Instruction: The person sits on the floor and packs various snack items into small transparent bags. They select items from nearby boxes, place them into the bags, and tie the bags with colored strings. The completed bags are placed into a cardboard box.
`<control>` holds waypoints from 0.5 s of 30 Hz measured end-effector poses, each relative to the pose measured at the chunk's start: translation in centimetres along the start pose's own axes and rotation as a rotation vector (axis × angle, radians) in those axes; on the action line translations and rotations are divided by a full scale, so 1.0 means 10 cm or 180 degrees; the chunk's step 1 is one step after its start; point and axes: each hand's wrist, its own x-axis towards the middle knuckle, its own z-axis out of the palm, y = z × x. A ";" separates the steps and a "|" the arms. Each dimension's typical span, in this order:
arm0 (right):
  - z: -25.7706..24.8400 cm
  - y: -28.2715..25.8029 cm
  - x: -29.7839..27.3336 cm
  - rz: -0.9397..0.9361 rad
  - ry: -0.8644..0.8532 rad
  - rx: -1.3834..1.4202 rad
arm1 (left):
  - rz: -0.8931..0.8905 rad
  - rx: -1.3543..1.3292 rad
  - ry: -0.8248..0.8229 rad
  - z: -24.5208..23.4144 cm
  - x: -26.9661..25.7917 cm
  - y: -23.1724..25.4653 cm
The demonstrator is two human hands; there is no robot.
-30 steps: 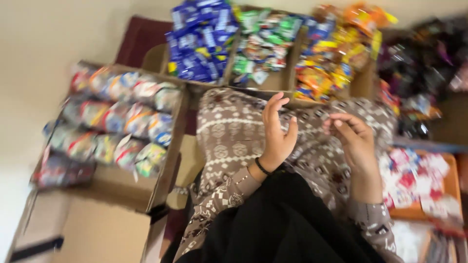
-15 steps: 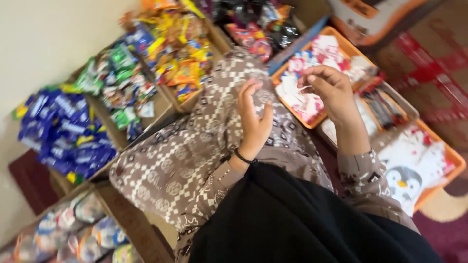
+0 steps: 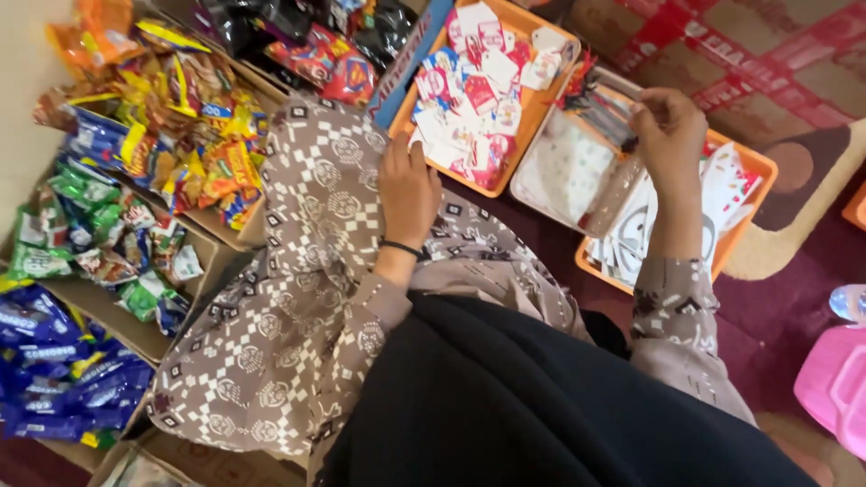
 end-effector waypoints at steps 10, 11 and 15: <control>1.30 2.94 -0.18 -0.0299 -0.0240 -0.1631 | -0.0093 0.0235 0.0007 0.14 -0.01 -0.06; 1.33 2.69 -0.16 0.0096 -0.0389 -0.1750 | -0.0066 0.0205 0.0047 0.16 0.00 -0.07; 1.33 1.84 -0.18 0.0688 -0.0620 -0.2276 | -0.0115 0.0297 -0.0052 0.24 0.00 -0.07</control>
